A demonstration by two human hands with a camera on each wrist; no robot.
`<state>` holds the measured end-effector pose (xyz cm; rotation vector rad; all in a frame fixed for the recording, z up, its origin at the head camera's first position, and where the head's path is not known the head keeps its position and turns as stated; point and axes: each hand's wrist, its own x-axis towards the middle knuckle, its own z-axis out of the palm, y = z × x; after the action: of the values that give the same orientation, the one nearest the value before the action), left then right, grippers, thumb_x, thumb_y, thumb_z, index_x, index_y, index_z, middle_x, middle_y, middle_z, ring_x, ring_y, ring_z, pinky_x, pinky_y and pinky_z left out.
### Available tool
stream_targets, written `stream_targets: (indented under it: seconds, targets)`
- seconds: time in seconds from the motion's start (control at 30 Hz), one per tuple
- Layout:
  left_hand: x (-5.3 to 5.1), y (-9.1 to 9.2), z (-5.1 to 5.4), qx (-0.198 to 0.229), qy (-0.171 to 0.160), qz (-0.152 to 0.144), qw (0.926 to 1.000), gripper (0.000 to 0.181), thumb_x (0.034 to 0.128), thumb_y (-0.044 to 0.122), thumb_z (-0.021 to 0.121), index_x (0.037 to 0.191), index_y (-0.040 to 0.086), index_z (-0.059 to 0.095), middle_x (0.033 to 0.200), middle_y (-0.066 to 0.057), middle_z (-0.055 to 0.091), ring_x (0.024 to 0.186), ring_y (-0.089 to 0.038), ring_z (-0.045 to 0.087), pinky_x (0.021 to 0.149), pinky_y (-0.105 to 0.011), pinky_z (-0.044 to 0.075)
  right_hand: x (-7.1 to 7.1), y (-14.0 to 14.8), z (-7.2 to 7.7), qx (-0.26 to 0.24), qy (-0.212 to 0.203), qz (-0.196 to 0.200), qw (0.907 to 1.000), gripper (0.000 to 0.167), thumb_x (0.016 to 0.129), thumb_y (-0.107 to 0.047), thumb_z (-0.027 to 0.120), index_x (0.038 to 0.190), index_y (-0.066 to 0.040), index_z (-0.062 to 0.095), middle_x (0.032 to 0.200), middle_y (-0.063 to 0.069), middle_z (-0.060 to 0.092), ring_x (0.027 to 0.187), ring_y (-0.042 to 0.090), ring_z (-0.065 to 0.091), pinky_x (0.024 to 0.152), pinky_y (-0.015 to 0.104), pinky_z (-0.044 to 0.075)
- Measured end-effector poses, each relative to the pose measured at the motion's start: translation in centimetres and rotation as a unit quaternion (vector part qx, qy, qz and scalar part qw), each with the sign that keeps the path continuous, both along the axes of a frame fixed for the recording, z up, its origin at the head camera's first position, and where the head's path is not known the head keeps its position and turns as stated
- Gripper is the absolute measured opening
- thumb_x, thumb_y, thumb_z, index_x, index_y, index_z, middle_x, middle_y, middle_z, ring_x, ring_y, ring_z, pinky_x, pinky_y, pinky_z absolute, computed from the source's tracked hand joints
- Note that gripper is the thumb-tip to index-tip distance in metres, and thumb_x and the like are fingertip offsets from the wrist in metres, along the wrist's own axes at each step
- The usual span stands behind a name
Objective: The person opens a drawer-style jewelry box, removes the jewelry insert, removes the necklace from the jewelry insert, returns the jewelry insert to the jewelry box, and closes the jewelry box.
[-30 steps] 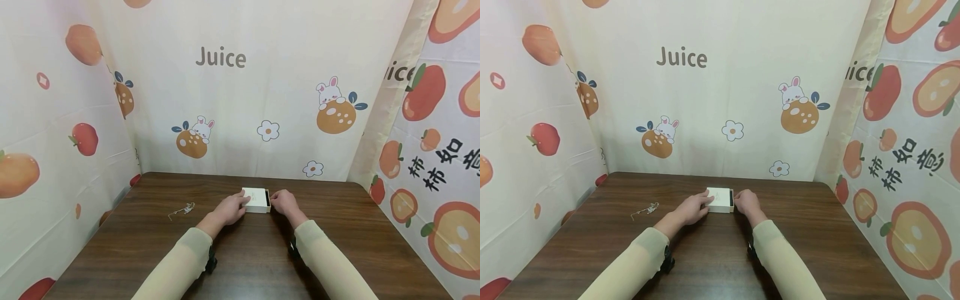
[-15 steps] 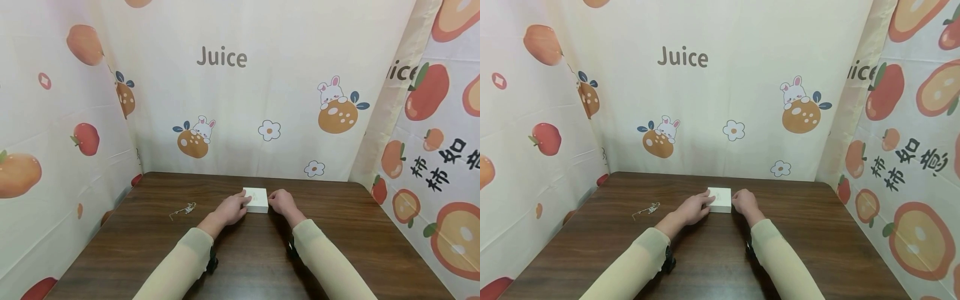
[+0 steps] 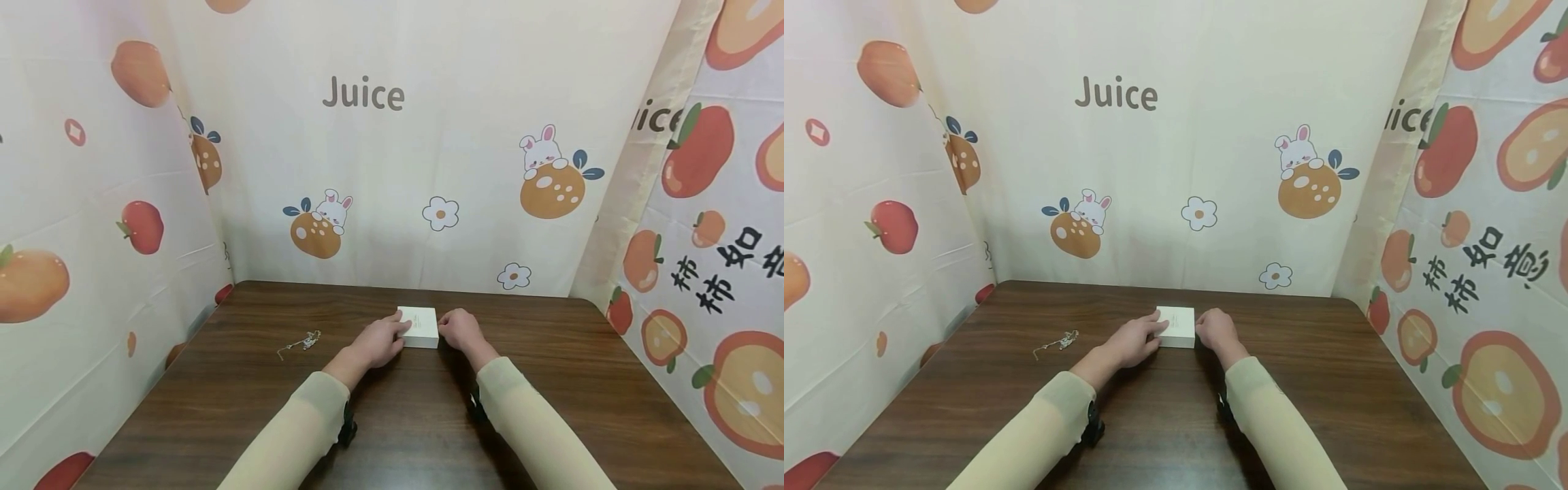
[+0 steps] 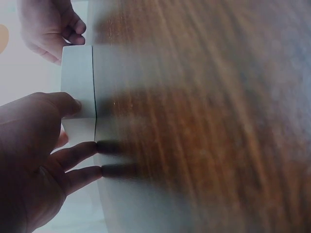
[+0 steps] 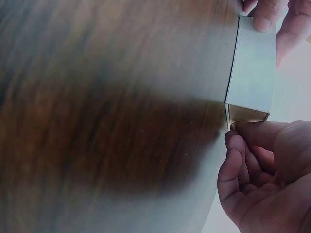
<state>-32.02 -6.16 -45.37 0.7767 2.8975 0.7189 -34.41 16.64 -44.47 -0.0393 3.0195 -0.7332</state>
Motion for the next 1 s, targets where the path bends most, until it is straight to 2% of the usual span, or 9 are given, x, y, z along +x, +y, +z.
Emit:
stream_targets:
  seconds: [0.23, 0.67, 0.9, 1.0]
  targets:
    - [-0.01, 0.1, 0.06, -0.005, -0.002, 0.003, 1.0, 0.051, 0.1114, 0.018, 0.064, 0.162, 0.014, 0.056, 0.176, -0.018, 0.039, 0.159, -0.035, 0.048, 0.128, -0.051, 0.044, 0.21, -0.15, 0.22, 0.021, 0.02, 0.012, 0.9995, 0.023, 0.103, -0.011, 0.066, 0.1, -0.005, 0.087, 0.104, 0.01, 0.082, 0.086, 0.025, 0.065, 0.083, 0.04, 0.058]
    - [-0.05, 0.25, 0.32, -0.007, -0.003, 0.003, 1.0, 0.051, 0.1107, 0.017, 0.065, 0.161, 0.012, 0.057, 0.175, -0.02, 0.041, 0.159, -0.035, 0.048, 0.128, -0.051, 0.044, -0.05, -0.02, 0.15, 0.037, 0.016, 0.007, 0.9992, 0.023, 0.101, -0.012, 0.065, 0.092, -0.007, 0.085, 0.098, 0.007, 0.079, 0.082, 0.023, 0.063, 0.078, 0.036, 0.055]
    - [-0.09, 0.43, 0.4, -0.009, 0.001, 0.003, 1.0, 0.049, 0.1102, 0.016, 0.066, 0.158, 0.011, 0.06, 0.174, -0.019, 0.043, 0.159, -0.035, 0.048, 0.128, -0.051, 0.044, -0.06, 0.09, 0.18, 0.031, 0.012, 0.01, 0.9994, 0.023, 0.101, -0.011, 0.064, 0.093, -0.007, 0.085, 0.097, 0.008, 0.078, 0.082, 0.023, 0.063, 0.076, 0.035, 0.054]
    - [-0.25, 0.51, 0.34, -0.01, -0.001, 0.004, 0.9999, 0.048, 0.1099, 0.016, 0.066, 0.157, 0.01, 0.06, 0.173, -0.019, 0.045, 0.159, -0.034, 0.048, 0.128, -0.05, 0.044, 0.04, 0.2, 0.16, 0.034, 0.016, 0.018, 0.9991, 0.021, 0.101, -0.011, 0.065, 0.097, -0.005, 0.085, 0.101, 0.009, 0.08, 0.083, 0.024, 0.064, 0.079, 0.037, 0.057]
